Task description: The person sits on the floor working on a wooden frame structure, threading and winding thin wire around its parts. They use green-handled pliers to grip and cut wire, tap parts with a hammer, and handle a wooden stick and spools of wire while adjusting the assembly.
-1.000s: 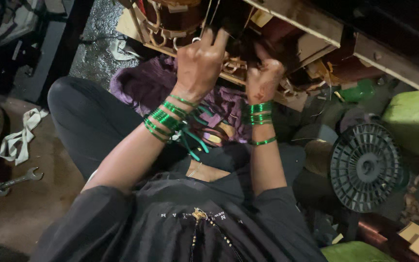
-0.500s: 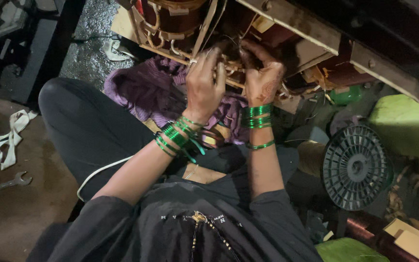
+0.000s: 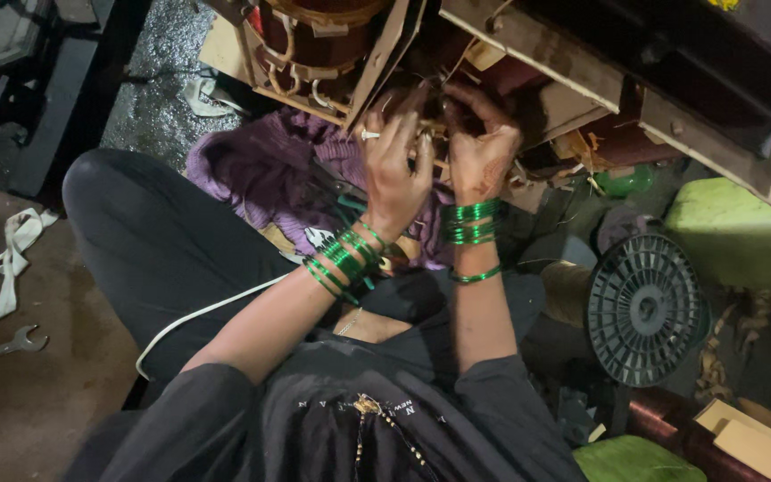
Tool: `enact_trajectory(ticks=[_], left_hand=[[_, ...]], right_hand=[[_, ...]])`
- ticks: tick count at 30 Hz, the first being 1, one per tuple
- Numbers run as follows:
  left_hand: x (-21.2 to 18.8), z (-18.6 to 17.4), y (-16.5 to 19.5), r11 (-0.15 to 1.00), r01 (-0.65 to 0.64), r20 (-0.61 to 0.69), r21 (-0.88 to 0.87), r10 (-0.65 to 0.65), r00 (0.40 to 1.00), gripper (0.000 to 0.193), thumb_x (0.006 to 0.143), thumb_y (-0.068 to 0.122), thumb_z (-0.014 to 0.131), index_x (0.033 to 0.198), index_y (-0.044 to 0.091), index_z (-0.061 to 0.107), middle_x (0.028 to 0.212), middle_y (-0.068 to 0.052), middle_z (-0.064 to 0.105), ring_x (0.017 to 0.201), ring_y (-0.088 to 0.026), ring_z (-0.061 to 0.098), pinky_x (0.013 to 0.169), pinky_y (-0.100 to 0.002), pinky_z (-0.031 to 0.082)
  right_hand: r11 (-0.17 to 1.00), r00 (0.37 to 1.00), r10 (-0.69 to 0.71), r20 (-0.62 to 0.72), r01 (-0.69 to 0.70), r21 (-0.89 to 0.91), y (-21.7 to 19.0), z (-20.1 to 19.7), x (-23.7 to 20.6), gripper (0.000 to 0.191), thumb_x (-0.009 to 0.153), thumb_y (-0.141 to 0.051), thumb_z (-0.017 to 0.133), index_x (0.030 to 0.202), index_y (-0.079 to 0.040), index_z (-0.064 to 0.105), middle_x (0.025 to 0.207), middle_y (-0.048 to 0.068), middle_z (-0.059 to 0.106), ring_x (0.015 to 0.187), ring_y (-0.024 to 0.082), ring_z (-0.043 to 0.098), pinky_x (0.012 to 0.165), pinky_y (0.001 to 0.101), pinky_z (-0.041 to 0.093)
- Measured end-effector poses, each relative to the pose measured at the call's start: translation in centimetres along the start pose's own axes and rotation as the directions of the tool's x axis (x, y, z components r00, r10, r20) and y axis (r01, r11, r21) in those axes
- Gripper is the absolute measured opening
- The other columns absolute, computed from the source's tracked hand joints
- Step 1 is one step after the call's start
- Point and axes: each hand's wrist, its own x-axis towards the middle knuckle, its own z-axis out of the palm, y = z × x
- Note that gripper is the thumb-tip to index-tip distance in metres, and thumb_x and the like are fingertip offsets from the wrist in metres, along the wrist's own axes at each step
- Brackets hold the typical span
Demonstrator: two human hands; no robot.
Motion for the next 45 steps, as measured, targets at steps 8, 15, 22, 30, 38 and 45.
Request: enact_trajectory(ticks=[8, 15, 22, 30, 38, 45], left_hand=[[1.0, -0.5, 0.1, 0.992, 0.062, 0.125, 0.112, -0.076, 0.989, 0.024, 0.088, 0.010, 0.069, 0.110, 0.002, 0.071, 0.104, -0.015, 0.068, 0.109, -0.037, 0.060, 0.114, -0.060, 0.031], [2.2, 0.6, -0.3, 0.973, 0.207, 0.183, 0.105, -0.224, 0.957, 0.014, 0.088, 0.012, 0.071, 0.098, 0.003, 0.068, 0.106, -0.017, 0.068, 0.107, -0.040, 0.061, 0.108, -0.051, 0.042], [2.6, -0.2, 0.7, 0.998, 0.056, 0.009, -0.001, -0.056, 0.998, 0.051, 0.076, -0.001, 0.059, 0.126, 0.007, 0.067, 0.125, -0.017, 0.067, 0.117, -0.042, 0.060, 0.105, -0.051, 0.046], [3.7, -1.3, 1.0, 0.980, 0.196, 0.136, 0.023, -0.197, 0.971, 0.052, 0.079, 0.004, 0.067, 0.130, 0.016, 0.068, 0.112, -0.019, 0.070, 0.093, -0.039, 0.069, 0.079, -0.048, 0.057], [3.8, -0.3, -0.8, 0.977, 0.164, 0.128, -0.133, -0.147, 0.981, 0.042, 0.077, 0.004, 0.073, 0.118, 0.009, 0.070, 0.094, -0.019, 0.072, 0.086, -0.040, 0.070, 0.076, -0.047, 0.056], [2.6, 1.2, -3.1, 0.999, 0.047, 0.102, 0.006, -0.048, 0.994, 0.040, 0.072, 0.009, 0.078, 0.110, 0.004, 0.068, 0.093, -0.019, 0.072, 0.080, -0.043, 0.066, 0.071, -0.051, 0.051]], right_hand=[[0.995, 0.999, 0.037, 0.014, -0.038, 0.090, -1.2, -0.1, -0.1, 0.018, 0.089, 0.003, 0.075, 0.107, 0.000, 0.077, 0.104, 0.008, 0.079, 0.096, 0.012, 0.070, 0.090, 0.0288, 0.057], [0.993, 0.998, -0.056, -0.012, 0.055, -0.102, -0.8, -0.1, 0.2, 0.019, 0.085, 0.009, 0.074, 0.103, 0.003, 0.078, 0.099, 0.008, 0.080, 0.095, 0.015, 0.074, 0.089, 0.0290, 0.056], [0.981, 0.998, -0.018, -0.061, 0.030, 0.193, -0.2, 0.6, 0.1, 0.031, 0.080, 0.017, 0.073, 0.108, 0.005, 0.067, 0.108, 0.008, 0.072, 0.103, 0.016, 0.072, 0.094, 0.0288, 0.057], [0.951, 0.986, -0.002, -0.165, 0.053, 0.305, 0.2, 2.1, -0.4, 0.020, 0.094, 0.013, 0.070, 0.112, 0.006, 0.069, 0.112, 0.008, 0.072, 0.105, 0.018, 0.067, 0.099, 0.0306, 0.054], [0.852, 0.923, 0.152, -0.354, 0.059, 0.520, -0.3, 4.2, -1.4, 0.027, 0.086, 0.004, 0.065, 0.112, 0.001, 0.072, 0.117, 0.001, 0.069, 0.109, 0.011, 0.064, 0.100, 0.0257, 0.051], [0.620, 0.887, 0.372, -0.274, -0.018, 0.784, -1.0, 2.1, -1.6, 0.036, 0.078, 0.012, 0.075, 0.110, 0.000, 0.064, 0.100, 0.012, 0.073, 0.091, 0.025, 0.074, 0.079, 0.0348, 0.058]])
